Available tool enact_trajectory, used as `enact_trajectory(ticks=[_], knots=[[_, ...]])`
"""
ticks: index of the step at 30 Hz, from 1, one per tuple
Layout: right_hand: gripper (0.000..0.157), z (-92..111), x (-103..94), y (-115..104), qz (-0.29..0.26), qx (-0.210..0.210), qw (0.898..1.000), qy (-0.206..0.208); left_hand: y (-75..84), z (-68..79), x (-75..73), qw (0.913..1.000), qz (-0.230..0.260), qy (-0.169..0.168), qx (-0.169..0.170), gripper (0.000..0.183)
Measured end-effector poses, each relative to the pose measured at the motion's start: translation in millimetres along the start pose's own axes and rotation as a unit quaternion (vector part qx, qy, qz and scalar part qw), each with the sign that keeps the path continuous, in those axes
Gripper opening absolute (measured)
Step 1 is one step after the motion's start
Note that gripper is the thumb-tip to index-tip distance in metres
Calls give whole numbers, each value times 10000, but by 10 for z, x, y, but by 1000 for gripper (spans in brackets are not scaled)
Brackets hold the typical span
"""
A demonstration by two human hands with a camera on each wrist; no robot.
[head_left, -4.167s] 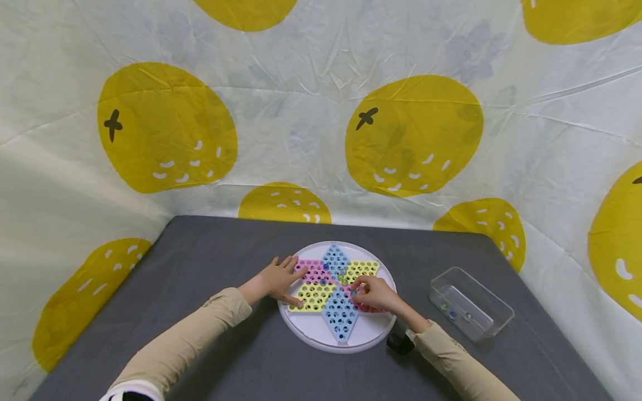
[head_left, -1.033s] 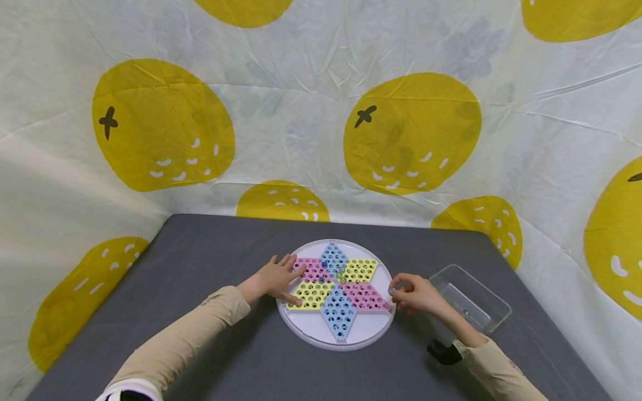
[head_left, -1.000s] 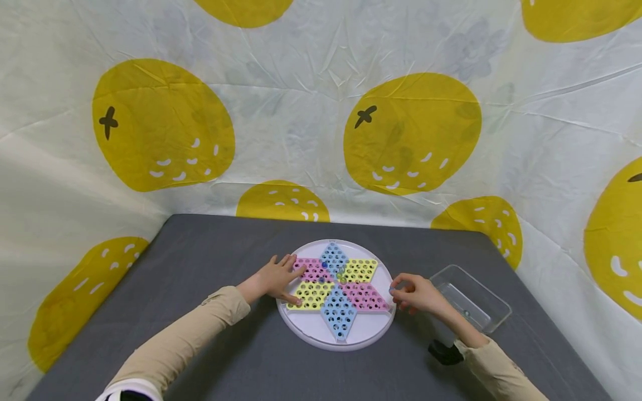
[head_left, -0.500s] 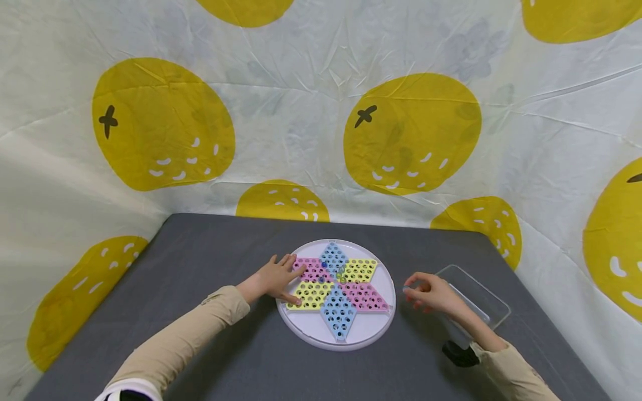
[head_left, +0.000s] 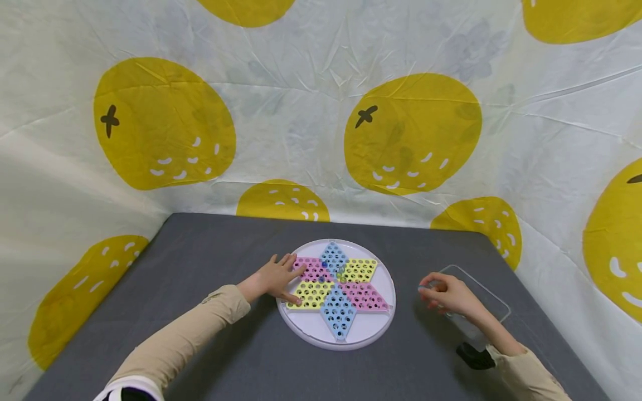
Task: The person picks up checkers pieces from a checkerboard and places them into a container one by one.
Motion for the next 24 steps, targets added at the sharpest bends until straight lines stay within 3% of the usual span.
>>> enact_trajectory(ticks=[11, 24], knots=[[39, 62, -192, 102, -117, -97, 9999, -57, -10, -10, 9, 10000, -31, -10, 39, 90], [41, 99, -413, 224, 33, 290, 9992, 282, 11, 3, 1, 10000, -84, -29, -16, 91]])
Point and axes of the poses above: each hand's wrist, its own z-axis away from the middle knuckle, its own x-axis out of the palm, y = z × x, the point moved 2 cm from there along -z, towards the middle knuckle, and after that the axes turned 9 degrees about -z, right-handed, at the moved point
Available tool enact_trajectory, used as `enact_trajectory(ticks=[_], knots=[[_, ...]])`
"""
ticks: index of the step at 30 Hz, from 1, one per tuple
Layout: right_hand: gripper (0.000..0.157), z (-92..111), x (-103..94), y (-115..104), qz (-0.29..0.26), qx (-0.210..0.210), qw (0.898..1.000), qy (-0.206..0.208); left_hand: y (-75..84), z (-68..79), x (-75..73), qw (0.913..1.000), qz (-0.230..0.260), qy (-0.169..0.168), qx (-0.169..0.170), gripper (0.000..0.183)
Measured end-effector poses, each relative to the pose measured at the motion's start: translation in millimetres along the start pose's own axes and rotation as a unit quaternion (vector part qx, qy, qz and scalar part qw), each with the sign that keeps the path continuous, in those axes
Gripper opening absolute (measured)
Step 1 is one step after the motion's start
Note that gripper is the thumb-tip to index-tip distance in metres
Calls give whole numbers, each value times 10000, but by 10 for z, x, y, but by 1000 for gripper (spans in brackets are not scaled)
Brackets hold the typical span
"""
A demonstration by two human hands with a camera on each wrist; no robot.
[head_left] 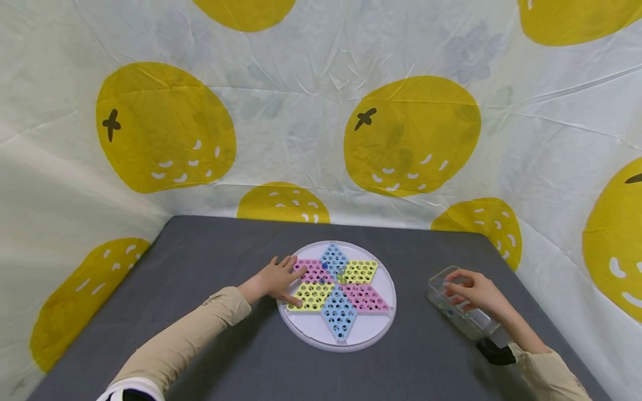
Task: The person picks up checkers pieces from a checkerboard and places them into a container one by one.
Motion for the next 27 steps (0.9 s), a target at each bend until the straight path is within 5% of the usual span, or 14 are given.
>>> enact_trajectory(ticks=[20, 27], knots=[[44, 15, -229, 52, 108, 147, 9995, 245, -3, 12, -22, 10000, 63, -31, 7, 90], [45, 29, -278, 79, 93, 239, 9995, 206, -88, -120, 187, 9989, 436, 86, 120, 100]])
Point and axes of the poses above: each hand's wrist, its own z-axis away from the middle knuckle, its own x-axis out of the palm, y = z × x, the point moved 2 cm from there along -z, towards the middle knuckle, and after that the axes turned 9 degrees about -z, right-handed, at the moved point
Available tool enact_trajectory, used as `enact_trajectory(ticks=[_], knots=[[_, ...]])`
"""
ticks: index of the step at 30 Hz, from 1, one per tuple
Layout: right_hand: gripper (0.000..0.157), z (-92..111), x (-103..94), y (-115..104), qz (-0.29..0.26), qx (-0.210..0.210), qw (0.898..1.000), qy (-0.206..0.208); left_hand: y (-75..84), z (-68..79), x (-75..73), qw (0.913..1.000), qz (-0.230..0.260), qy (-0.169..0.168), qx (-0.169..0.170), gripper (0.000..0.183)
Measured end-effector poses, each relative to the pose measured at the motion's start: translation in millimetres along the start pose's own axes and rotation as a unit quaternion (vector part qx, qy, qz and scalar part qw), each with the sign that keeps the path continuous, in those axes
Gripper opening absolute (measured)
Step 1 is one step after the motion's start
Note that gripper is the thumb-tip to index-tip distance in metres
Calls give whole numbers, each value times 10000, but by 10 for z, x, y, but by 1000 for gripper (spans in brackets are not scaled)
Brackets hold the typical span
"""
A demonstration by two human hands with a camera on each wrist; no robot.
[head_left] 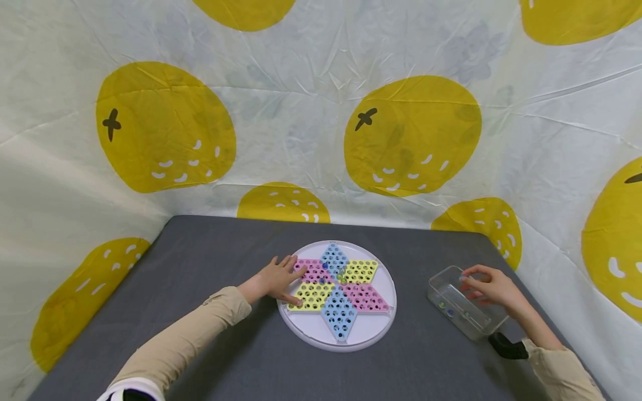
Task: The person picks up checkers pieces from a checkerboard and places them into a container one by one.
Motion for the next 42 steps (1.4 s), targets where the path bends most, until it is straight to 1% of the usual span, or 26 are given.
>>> enact_trajectory(ticks=[3, 5, 6, 11, 17, 23, 33, 42], knots=[[43, 0, -16, 16, -39, -12, 10000, 3, -5, -1, 8, 10000, 43, 6, 4, 101], [42, -2, -23, 26, -67, -21, 10000, 13, 11, 20, -24, 10000, -4, 15, -15, 98], [40, -3, -27, 31, -76, -27, 10000, 13, 54, 73, -123, 9999, -62, -128, -94, 97], [37, -8, -49, 40, -110, 11, 9999, 61, 106, 134, -216, 9994, -320, -114, -115, 92], [41, -10, -55, 33, -85, 53, 9999, 80, 102, 131, -215, 9992, -374, -80, -77, 90], [42, -7, -47, 23, -50, 59, 9999, 87, 94, 130, -198, 9989, -464, -76, -87, 91], [38, 26, -19, -23, -64, -30, 10000, 21, 92, 122, -186, 9989, -440, -112, -103, 91], [41, 45, 38, -55, -57, -20, 10000, 6, 90, 132, -193, 9992, -374, -81, -92, 92]])
Point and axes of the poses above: each hand's wrist, its own z-axis away from the middle knuckle, its own x-axis out of the palm, y = z × x, the point moved 2 cm from there along -z, towards the middle knuckle, and after that the axes turned 9 degrees about -z, right-handed, at the moved point
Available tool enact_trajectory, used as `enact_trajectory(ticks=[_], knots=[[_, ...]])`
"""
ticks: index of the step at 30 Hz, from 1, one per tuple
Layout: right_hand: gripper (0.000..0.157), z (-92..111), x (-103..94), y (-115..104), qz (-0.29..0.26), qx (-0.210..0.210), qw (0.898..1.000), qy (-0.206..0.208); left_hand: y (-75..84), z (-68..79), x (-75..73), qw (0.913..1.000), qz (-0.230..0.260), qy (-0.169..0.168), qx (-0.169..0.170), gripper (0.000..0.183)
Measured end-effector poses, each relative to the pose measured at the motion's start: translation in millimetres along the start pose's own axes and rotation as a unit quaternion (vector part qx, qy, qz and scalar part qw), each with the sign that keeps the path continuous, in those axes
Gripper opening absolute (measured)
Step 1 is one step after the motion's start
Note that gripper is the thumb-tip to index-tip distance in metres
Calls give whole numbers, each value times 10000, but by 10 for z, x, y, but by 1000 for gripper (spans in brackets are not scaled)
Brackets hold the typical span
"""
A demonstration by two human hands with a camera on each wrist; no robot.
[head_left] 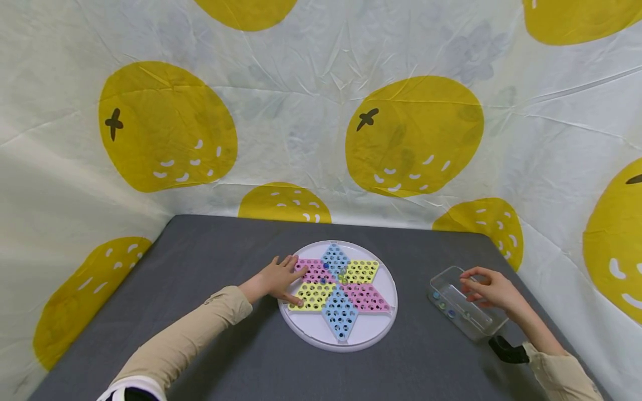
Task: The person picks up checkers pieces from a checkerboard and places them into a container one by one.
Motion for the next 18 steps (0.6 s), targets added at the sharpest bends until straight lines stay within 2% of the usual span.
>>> enact_trajectory(ticks=[11, 18], knots=[[40, -17, 80, -44, 81, -99, 9999, -79, 15, 2, -13, 9999, -113, 31, -1, 91], [41, -39, 139, -79, 45, -256, 9996, -106, -11, -35, 32, 9999, 121, -55, -24, 95]])
Point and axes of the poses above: each hand's wrist, its own z-axis away from the middle knuckle, its own x-axis out of the palm, y = z × x, the point moved 2 cm from there along -z, towards the middle knuckle, and after that the axes turned 9 degrees about -z, right-handed, at the moved point
